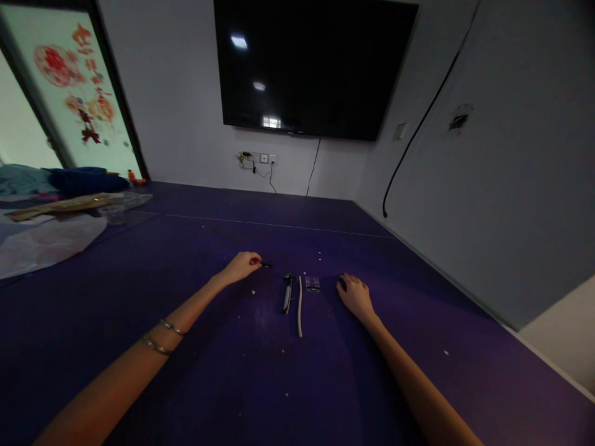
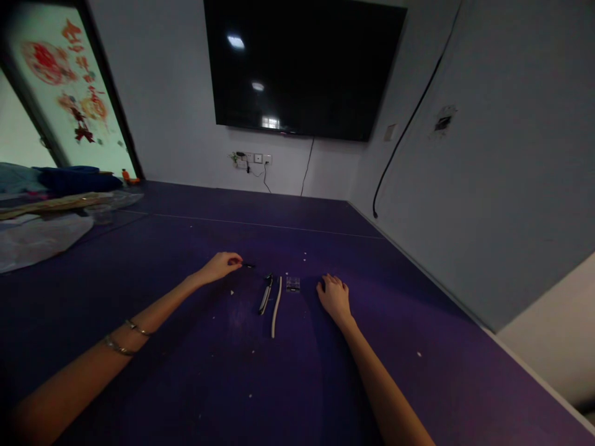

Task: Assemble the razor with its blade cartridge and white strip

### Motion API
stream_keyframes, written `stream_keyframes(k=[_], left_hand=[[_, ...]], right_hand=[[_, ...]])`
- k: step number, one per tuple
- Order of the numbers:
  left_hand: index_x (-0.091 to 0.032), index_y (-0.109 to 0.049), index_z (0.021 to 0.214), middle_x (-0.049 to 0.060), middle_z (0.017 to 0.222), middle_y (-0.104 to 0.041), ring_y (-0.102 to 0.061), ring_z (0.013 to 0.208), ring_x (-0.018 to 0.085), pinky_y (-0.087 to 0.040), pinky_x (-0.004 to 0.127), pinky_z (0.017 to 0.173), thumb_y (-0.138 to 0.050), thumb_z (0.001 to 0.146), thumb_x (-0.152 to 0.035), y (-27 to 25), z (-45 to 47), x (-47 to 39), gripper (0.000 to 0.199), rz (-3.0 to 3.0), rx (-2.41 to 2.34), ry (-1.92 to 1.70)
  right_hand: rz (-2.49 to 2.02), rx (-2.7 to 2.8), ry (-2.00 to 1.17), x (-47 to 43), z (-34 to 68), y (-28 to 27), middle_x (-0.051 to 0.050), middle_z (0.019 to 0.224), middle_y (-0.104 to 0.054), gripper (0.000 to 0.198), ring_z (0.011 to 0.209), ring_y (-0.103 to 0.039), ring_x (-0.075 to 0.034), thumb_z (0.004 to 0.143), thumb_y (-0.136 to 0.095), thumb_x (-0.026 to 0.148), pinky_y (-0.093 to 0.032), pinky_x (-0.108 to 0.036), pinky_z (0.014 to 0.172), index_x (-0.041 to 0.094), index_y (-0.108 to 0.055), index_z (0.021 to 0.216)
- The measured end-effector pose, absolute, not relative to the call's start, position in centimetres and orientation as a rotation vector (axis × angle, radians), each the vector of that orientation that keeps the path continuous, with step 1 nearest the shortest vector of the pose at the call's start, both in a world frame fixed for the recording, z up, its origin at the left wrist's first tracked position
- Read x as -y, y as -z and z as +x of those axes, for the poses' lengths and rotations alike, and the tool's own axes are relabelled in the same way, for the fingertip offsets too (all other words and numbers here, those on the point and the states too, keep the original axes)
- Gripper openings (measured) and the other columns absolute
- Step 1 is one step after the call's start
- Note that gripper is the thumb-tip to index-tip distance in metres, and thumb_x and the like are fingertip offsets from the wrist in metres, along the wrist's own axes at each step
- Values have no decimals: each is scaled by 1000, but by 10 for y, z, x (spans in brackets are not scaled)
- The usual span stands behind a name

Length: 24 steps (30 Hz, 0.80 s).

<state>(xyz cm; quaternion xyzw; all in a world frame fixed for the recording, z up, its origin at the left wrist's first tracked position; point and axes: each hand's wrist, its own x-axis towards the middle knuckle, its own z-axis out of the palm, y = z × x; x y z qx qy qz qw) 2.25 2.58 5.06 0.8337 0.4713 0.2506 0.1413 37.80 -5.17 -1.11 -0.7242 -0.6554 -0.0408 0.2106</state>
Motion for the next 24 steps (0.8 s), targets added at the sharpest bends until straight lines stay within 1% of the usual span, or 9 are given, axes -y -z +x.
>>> stream_keyframes(k=[4, 7, 13, 19, 24], left_hand=[[-16, -62, 101, 9, 101, -65, -57, 95, 21, -41, 32, 84, -52, 79, -23, -34, 21, -45, 26, 2620, -1420, -693], [-16, -61, 105, 10, 108, -63, -53, 101, 22, -39, 35, 89, -52, 81, -24, -26, 23, -54, 27, 2709, -1441, -654], [-17, -64, 100, 8, 104, -64, -53, 98, 21, -39, 34, 88, -54, 80, -22, -18, 28, -64, 23, 2797, -1365, -591], [-18, -68, 87, 7, 93, -66, -56, 89, 19, -39, 31, 85, -52, 80, -19, -13, 29, -66, 17, 2778, -1334, -613], [-18, -68, 87, 6, 92, -66, -56, 89, 18, -39, 31, 86, -50, 82, -19, -11, 30, -64, 19, 2778, -1328, -641]], right_hand=[[-2013, 1819, 112, 52, 378, 12, -11, 125, -54, 39, 119, -43, -25, 84, -40, 32, -28, -40, 98, 16, -57, 115], [-2011, 1826, 114, 52, 378, 10, -11, 125, -54, 39, 119, -43, -25, 84, -40, 32, -28, -40, 98, 16, -57, 115], [-2006, 1833, 133, 54, 377, 7, -11, 124, -55, 39, 119, -43, -25, 84, -39, 31, -29, -39, 97, 16, -58, 115], [-2019, 1828, 136, 54, 377, 8, -11, 124, -55, 38, 118, -44, -25, 84, -40, 31, -30, -40, 96, 17, -58, 114], [-2022, 1830, 150, 53, 377, 9, -10, 124, -55, 39, 118, -44, -25, 84, -39, 32, -29, -41, 97, 16, -57, 114]])
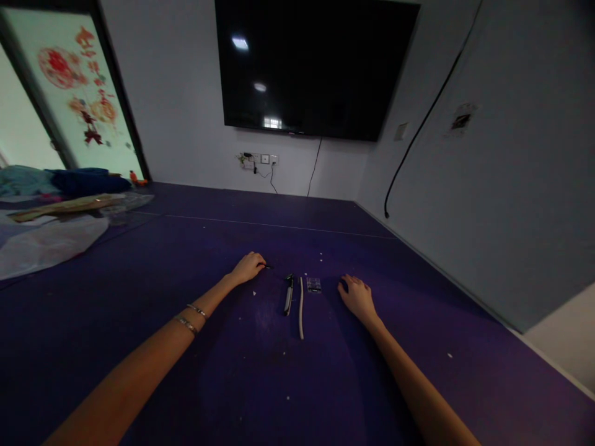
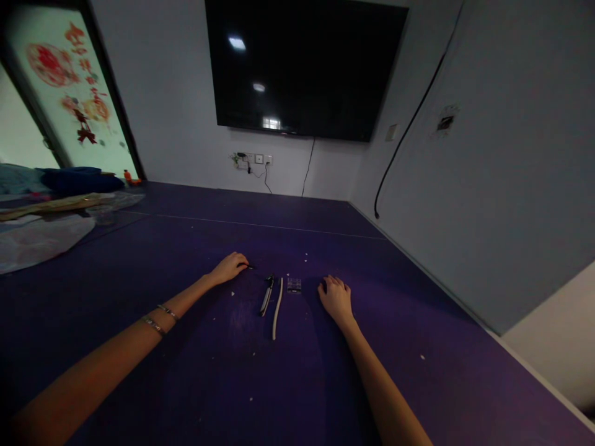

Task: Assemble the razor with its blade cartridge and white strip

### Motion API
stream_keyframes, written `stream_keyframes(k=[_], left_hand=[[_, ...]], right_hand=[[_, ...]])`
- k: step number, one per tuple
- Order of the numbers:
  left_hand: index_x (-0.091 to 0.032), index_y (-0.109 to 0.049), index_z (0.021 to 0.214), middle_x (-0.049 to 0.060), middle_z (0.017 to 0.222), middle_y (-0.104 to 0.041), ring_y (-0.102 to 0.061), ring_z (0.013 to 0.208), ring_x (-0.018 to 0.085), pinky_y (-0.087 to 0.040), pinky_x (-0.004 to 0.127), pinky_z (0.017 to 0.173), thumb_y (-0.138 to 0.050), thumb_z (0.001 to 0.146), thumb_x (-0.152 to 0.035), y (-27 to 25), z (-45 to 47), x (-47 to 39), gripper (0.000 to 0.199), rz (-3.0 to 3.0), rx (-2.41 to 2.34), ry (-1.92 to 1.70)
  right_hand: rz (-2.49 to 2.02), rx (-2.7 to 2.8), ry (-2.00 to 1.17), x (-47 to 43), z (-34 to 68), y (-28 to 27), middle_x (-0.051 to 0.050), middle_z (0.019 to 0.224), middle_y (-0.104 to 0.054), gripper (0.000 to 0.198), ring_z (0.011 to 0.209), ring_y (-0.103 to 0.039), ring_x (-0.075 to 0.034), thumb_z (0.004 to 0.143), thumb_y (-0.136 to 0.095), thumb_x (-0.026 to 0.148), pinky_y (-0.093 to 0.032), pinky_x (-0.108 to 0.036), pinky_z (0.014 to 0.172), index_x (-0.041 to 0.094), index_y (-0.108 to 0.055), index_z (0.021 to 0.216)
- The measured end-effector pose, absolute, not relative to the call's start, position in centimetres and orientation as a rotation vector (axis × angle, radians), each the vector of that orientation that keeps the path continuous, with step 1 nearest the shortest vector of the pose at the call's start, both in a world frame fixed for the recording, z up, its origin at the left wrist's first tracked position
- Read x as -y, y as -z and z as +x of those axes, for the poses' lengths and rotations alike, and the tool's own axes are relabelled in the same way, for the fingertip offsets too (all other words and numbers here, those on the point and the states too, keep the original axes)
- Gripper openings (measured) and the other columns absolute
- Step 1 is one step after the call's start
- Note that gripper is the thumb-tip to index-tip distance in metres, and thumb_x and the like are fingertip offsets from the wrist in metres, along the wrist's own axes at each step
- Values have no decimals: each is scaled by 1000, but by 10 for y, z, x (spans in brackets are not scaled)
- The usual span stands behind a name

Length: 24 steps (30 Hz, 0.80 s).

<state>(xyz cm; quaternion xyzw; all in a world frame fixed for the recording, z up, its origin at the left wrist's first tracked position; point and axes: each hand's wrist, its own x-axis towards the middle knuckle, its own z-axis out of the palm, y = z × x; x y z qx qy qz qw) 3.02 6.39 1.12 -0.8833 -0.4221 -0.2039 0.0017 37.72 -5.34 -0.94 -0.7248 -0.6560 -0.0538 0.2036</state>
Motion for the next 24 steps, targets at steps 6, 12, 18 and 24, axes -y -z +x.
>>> stream_keyframes(k=[6, 12, 18, 24], left_hand=[[-16, -67, 85, 7, 89, -65, -55, 87, 19, -40, 31, 84, -48, 83, -19, -11, 31, -60, 19, -2758, 1320, 665], [-16, -64, 86, 6, 89, -63, -54, 87, 18, -39, 32, 85, -48, 83, -20, -18, 32, -45, 17, -2759, 1302, 731], [-17, -62, 87, 6, 92, -63, -53, 90, 18, -39, 34, 86, -49, 84, -22, -27, 43, -20, 15, -2751, 1195, 878], [-17, -60, 91, 5, 94, -62, -52, 93, 18, -41, 35, 85, -49, 86, -24, -43, 60, 6, 15, -2799, 1059, 939]], right_hand=[[-2038, 1826, 134, 54, 376, 8, -10, 125, -54, 39, 118, -44, -25, 84, -39, 33, -30, -41, 96, 16, -57, 115], [-2029, 1831, 128, 55, 376, 7, -10, 125, -54, 39, 118, -44, -25, 84, -39, 33, -30, -41, 96, 17, -57, 115], [-2016, 1830, 135, 54, 377, 9, -11, 125, -54, 39, 119, -43, -25, 84, -39, 31, -30, -41, 96, 17, -57, 115], [-2021, 1846, 140, 54, 377, 10, -12, 126, -53, 40, 120, -42, -26, 84, -38, 30, -30, -41, 97, 15, -56, 116]])
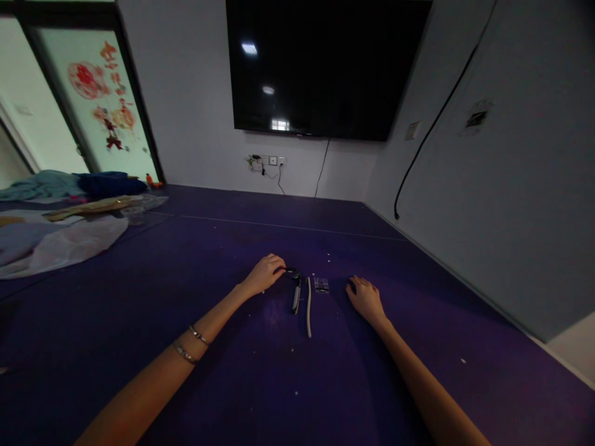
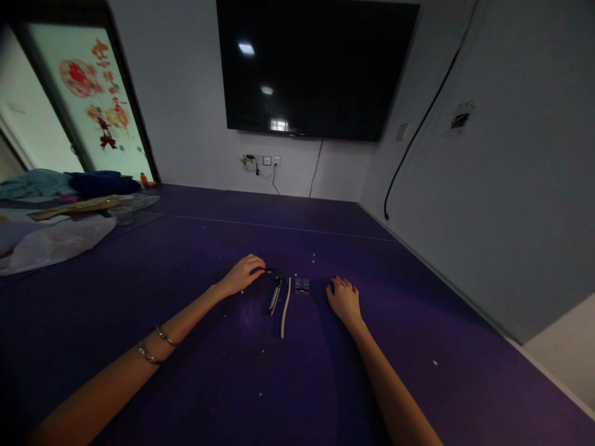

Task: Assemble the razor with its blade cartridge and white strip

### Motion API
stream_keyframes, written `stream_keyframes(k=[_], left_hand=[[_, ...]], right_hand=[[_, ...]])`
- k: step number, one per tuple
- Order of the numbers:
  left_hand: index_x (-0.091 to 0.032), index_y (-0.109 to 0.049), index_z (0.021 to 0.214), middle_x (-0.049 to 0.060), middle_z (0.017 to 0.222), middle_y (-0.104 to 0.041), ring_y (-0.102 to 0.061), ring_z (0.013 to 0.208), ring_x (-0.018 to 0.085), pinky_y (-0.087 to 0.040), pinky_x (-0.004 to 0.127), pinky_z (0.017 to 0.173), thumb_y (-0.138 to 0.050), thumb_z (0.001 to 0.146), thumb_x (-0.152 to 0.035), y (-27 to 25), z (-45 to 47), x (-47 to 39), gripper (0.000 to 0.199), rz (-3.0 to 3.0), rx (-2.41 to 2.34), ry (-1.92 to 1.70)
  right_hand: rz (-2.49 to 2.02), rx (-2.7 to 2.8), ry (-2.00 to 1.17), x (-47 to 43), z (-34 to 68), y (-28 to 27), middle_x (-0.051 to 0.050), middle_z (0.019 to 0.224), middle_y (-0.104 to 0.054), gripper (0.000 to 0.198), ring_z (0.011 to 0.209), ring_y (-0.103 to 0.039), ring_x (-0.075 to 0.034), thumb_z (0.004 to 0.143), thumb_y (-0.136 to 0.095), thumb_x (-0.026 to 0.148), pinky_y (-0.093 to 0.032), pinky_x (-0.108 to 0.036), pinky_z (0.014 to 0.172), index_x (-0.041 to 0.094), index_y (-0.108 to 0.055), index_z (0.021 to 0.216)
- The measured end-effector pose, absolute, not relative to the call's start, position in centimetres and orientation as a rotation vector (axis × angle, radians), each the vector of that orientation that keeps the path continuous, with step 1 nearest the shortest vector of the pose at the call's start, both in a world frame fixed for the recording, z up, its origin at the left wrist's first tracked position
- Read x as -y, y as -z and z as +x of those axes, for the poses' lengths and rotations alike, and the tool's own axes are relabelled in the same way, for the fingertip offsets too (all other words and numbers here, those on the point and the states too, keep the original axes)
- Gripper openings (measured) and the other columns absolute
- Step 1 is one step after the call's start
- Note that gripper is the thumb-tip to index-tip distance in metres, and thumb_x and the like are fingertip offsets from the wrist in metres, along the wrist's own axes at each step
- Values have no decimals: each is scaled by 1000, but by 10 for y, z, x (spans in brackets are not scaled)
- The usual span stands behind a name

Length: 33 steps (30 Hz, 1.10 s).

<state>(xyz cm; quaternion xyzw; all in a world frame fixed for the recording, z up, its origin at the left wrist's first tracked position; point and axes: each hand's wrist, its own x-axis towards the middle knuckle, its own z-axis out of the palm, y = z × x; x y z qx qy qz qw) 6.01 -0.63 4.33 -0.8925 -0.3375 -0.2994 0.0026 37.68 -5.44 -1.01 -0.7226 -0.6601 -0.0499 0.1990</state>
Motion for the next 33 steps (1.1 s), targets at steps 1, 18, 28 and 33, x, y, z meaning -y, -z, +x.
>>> stream_keyframes(k=[1, 18, 28, 33], left_hand=[[-17, -60, 92, 5, 94, -62, -52, 94, 18, -41, 35, 85, -48, 86, -25, -46, 63, 11, 15, -2808, 1033, 942], [-17, -60, 94, 5, 95, -62, -52, 93, 17, -42, 35, 83, -46, 87, -24, -55, 93, 48, 17, -2922, 823, 1031], [-18, -59, 95, 5, 97, -62, -52, 95, 17, -41, 35, 84, -46, 87, -23, -60, 101, 62, 16, -2929, 741, 985], [-18, -59, 95, 4, 96, -62, -52, 95, 17, -40, 35, 85, -46, 87, -23, -58, 102, 64, 16, -2922, 721, 973]], right_hand=[[-2014, 1849, 141, 55, 377, 10, -13, 126, -53, 40, 120, -42, -26, 85, -38, 30, -30, -41, 97, 15, -56, 116], [-1547, 1598, -262, 55, 380, -8, -11, 100, -65, 29, 94, -60, -20, 73, -48, 20, -45, -34, 86, 14, -68, 93], [-1180, 1605, -1091, 73, 324, -46, -5, 75, -68, 36, 65, -61, -14, 64, -67, 40, -50, -24, 51, 14, -70, 88], [-1197, 1621, -1182, 77, 320, -47, -3, 67, -66, 33, 59, -58, -11, 60, -70, 40, -50, -22, 49, 14, -71, 80]])
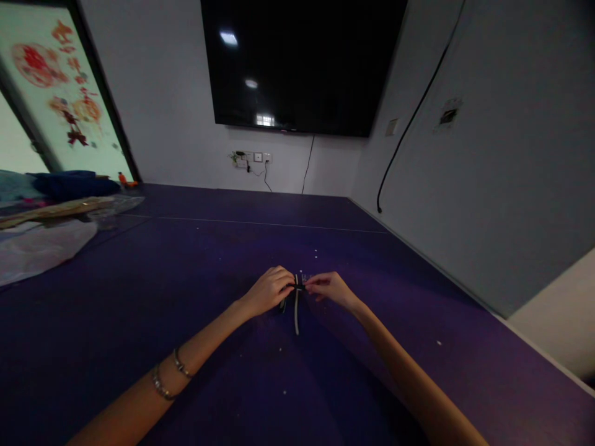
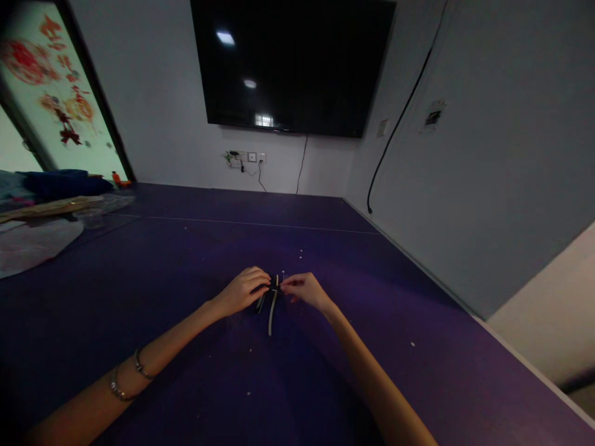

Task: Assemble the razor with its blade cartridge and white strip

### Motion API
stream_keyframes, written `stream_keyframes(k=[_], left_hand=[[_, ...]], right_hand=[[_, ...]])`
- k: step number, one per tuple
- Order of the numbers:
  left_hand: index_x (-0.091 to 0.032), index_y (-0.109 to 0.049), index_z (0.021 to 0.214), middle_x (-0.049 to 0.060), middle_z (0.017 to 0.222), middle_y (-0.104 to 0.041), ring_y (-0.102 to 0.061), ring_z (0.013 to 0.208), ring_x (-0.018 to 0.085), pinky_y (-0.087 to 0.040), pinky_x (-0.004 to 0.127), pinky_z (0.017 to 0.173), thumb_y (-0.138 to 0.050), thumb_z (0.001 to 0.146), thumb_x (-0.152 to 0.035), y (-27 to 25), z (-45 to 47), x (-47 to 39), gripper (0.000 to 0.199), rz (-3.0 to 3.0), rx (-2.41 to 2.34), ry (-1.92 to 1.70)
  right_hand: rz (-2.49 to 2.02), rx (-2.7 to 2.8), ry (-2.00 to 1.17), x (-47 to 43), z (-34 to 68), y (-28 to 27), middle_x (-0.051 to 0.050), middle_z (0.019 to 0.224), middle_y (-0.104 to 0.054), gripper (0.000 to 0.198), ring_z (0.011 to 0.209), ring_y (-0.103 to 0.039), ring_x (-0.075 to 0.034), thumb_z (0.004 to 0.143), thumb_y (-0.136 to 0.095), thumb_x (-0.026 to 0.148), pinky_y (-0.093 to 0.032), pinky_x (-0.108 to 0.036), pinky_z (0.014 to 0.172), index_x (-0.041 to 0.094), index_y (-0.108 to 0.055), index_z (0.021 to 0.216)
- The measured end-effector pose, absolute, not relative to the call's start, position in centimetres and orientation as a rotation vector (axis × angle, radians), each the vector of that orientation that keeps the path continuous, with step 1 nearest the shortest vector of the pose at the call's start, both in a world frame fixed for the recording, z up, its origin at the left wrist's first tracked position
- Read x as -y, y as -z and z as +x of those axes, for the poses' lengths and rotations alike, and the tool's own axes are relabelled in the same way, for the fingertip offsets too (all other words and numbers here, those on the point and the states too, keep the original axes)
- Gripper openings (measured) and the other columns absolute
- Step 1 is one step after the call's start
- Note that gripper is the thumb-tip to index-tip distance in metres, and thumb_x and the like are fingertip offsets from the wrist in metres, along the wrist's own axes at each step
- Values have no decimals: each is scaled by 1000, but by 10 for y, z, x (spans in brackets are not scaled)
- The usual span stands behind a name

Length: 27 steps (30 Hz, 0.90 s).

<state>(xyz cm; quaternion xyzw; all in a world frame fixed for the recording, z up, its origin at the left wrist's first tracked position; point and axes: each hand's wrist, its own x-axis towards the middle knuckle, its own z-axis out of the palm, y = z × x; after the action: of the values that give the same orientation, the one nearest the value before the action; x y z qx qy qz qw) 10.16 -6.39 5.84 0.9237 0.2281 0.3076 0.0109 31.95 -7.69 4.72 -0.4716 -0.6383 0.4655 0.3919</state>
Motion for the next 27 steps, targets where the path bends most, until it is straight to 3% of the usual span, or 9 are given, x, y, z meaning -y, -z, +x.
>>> stream_keyframes(k=[10, 16, 27], left_hand=[[-17, -58, 96, 6, 93, -62, -53, 92, 17, -42, 35, 84, -44, 88, -24, -48, 104, 63, 17, 2858, -743, -1006], [-18, -53, 111, 8, 111, -57, -45, 109, 21, -38, 41, 94, -55, 82, -30, -48, 112, 53, 32, 2856, -831, -1052], [-11, -52, 115, 14, 115, -58, -45, 117, 27, -36, 41, 97, -62, 74, -29, -28, 149, 21, 46, 2845, -1064, -685]], right_hand=[[-1205, 1563, -1247, 79, 318, -52, -3, 65, -65, 27, 61, -59, -14, 58, -71, 35, -51, -21, 43, 14, -71, 76], [-1311, 1521, -1103, 61, 332, -56, -2, 61, -63, 17, 55, -56, -11, 60, -67, 26, -50, -19, 39, 13, -70, 71], [-1515, 1502, -909, 32, 343, -28, 1, 52, -59, 9, 46, -53, -9, 59, -64, 15, -46, -16, 32, 13, -71, 65]])
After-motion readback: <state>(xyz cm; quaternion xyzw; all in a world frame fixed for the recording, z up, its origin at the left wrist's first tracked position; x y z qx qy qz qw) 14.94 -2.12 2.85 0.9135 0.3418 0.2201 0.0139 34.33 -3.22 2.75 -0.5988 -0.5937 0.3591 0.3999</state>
